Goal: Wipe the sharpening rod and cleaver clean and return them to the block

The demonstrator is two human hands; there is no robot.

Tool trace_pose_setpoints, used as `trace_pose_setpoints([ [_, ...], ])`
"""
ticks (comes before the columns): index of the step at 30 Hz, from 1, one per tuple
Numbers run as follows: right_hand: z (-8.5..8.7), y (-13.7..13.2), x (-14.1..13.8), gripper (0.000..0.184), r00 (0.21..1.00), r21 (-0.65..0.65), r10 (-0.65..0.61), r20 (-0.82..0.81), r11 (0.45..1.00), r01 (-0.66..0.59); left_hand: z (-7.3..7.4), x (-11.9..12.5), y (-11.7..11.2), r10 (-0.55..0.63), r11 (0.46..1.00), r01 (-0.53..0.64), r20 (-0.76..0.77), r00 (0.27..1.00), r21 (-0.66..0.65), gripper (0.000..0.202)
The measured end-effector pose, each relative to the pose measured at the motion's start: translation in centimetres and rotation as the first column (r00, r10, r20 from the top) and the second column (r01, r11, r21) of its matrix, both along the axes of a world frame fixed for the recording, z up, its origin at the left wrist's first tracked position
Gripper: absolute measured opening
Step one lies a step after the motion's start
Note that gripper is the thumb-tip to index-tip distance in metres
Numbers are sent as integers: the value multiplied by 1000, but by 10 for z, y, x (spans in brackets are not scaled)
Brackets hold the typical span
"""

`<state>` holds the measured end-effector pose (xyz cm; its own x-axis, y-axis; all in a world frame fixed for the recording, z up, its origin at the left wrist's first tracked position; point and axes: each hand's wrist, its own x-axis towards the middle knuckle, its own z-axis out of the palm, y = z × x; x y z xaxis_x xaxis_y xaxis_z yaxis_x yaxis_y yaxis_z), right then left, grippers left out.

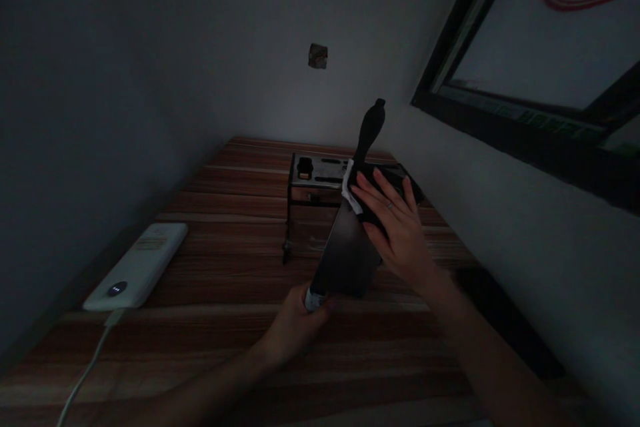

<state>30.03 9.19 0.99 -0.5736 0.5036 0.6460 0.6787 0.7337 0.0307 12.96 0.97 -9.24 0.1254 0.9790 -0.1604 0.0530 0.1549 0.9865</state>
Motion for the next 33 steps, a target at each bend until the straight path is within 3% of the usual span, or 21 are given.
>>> trace_pose_setpoints([
  [16,-8,-5,-6,46,999,30,-26,-39,999,27,-1,0,0,-5,1000,5,8,1000,-4,19],
  [27,-38,-29,-5,47,999,-4,-2,32,1000,2,2,0,1,-7,999,7,-17,1000,39,16],
  [33,-59,-49,-9,46,998,-2,28,58,1000,-28,-6,0,1,10,998,-10,4,1000,57,6],
])
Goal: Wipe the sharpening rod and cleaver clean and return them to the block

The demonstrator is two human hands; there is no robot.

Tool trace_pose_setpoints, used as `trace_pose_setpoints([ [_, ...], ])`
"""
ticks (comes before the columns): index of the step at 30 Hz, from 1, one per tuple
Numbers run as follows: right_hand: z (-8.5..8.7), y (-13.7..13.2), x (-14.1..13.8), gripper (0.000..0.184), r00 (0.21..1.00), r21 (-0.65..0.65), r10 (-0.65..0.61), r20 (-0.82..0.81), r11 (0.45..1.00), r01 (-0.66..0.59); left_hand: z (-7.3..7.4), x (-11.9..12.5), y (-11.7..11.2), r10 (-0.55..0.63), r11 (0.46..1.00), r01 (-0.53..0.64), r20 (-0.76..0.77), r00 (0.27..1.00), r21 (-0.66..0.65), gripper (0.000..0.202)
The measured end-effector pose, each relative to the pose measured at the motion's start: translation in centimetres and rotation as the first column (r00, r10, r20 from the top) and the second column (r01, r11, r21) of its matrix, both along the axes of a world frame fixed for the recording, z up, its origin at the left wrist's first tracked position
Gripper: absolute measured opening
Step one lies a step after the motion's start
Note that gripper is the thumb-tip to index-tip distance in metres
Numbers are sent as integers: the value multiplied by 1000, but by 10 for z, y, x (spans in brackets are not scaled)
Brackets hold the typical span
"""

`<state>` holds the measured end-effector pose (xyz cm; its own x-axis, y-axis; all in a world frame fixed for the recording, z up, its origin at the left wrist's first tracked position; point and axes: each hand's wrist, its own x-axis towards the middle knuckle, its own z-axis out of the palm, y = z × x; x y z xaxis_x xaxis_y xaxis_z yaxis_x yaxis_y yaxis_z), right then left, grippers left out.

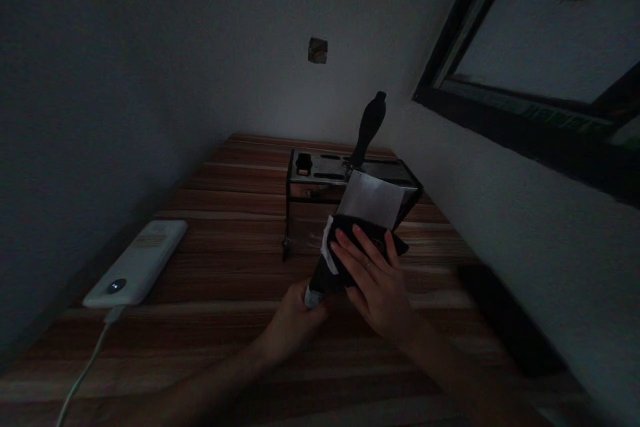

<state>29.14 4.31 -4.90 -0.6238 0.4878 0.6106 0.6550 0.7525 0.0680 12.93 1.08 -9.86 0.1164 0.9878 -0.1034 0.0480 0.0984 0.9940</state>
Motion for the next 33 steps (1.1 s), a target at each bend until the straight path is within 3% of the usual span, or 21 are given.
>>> trace_pose_setpoints([
  [10,-28,-29,0,46,978,-54,158,137,987,-152,6,-4,-2,-125,991,117,127,984,67,20],
  [16,-29,-30,-1,45,976,-68,187,111,981,-180,1,-5,-1,-143,985,130,124,982,111,24],
  [24,-32,-30,0,45,975,-68,178,132,983,-171,8,-4,-2,-142,984,130,99,985,119,26],
  [33,-33,-31,0,47,978,-77,149,149,987,-139,3,-5,-1,-113,983,104,51,992,152,28],
])
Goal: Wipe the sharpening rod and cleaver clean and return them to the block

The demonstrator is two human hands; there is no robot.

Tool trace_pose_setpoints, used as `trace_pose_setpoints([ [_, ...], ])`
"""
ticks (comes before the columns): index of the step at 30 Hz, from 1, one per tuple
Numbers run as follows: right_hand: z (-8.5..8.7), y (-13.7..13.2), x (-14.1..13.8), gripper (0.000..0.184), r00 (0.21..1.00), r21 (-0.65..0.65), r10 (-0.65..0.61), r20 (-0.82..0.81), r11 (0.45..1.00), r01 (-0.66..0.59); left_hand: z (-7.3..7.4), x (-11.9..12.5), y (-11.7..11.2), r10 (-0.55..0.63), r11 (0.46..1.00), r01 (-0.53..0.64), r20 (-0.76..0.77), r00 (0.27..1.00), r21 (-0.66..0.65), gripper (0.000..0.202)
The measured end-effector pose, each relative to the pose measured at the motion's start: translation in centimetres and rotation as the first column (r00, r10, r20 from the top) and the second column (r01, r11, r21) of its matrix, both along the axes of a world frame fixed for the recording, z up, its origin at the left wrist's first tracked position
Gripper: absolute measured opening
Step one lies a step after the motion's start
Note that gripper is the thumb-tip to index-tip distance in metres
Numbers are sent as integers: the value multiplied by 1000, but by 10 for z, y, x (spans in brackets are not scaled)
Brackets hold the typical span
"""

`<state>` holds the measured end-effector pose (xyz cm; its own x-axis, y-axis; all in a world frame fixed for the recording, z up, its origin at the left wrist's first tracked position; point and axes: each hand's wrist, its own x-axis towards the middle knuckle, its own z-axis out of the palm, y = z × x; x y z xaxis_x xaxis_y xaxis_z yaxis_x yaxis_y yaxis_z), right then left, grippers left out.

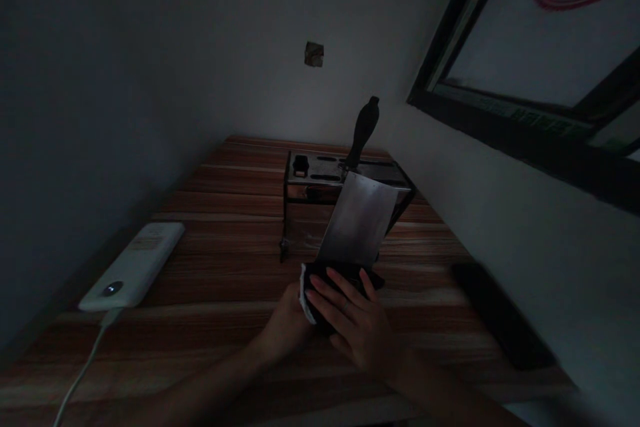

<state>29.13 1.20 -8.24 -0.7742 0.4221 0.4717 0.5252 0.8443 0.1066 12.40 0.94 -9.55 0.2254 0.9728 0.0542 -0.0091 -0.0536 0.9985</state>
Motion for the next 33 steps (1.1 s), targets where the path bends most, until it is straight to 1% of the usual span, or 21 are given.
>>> trace_pose_setpoints([
  [4,3,2,-2,47,1000,17,-16,-7,1000,16,0,0,1,2,1000,-2,4,1000,10,24],
  [9,8,8,-3,44,998,26,-59,-16,998,60,-5,5,2,31,994,-24,65,997,-102,14],
  [12,11,12,-1,45,998,17,-61,-14,998,61,-7,7,2,68,990,-56,92,993,-127,14],
  [18,18,20,1,44,996,32,-64,-69,997,66,-3,6,2,88,989,-84,27,996,-119,6],
  [23,31,31,2,42,989,25,-91,-118,995,94,-2,6,2,100,984,-101,-15,995,-148,5],
  [28,45,42,6,44,986,9,-110,-127,994,112,-1,7,1,99,985,-104,-47,994,-141,12],
  [33,56,54,10,44,985,-8,-119,-128,993,118,2,7,1,83,981,-91,-52,995,-171,16],
])
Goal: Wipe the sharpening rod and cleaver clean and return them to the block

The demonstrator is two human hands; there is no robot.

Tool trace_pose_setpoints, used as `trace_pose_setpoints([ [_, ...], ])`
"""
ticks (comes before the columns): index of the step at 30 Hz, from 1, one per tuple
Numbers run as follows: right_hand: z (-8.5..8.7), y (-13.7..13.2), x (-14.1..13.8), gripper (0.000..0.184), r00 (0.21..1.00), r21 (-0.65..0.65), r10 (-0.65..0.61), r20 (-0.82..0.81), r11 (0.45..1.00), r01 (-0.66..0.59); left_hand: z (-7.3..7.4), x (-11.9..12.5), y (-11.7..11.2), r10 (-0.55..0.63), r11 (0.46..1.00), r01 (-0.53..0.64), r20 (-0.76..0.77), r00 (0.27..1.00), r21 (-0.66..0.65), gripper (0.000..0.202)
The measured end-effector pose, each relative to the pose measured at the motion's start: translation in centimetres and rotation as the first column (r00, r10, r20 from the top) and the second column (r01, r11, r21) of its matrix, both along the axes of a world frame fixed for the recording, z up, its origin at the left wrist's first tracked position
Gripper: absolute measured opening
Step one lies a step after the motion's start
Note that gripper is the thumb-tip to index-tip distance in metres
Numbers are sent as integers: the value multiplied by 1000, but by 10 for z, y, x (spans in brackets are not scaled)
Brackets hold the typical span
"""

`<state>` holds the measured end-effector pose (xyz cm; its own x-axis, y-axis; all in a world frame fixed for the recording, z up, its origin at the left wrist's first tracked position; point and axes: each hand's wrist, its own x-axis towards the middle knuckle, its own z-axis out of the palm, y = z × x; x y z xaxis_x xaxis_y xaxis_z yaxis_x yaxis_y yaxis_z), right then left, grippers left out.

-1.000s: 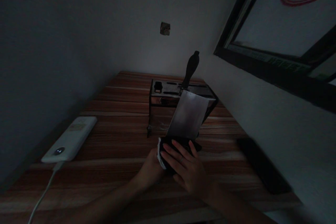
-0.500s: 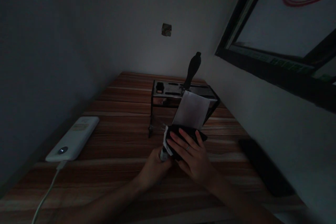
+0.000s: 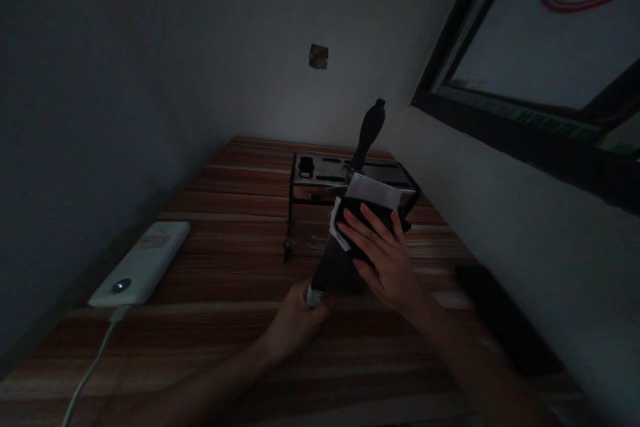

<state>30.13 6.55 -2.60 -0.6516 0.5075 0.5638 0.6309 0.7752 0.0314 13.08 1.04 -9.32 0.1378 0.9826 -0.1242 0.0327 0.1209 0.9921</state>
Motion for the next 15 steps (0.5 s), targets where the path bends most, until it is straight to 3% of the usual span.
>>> trace_pose_setpoints([
  [15,28,17,-4,43,994,22,-92,-63,995,94,4,0,-2,20,1000,-20,9,1000,-19,18],
])
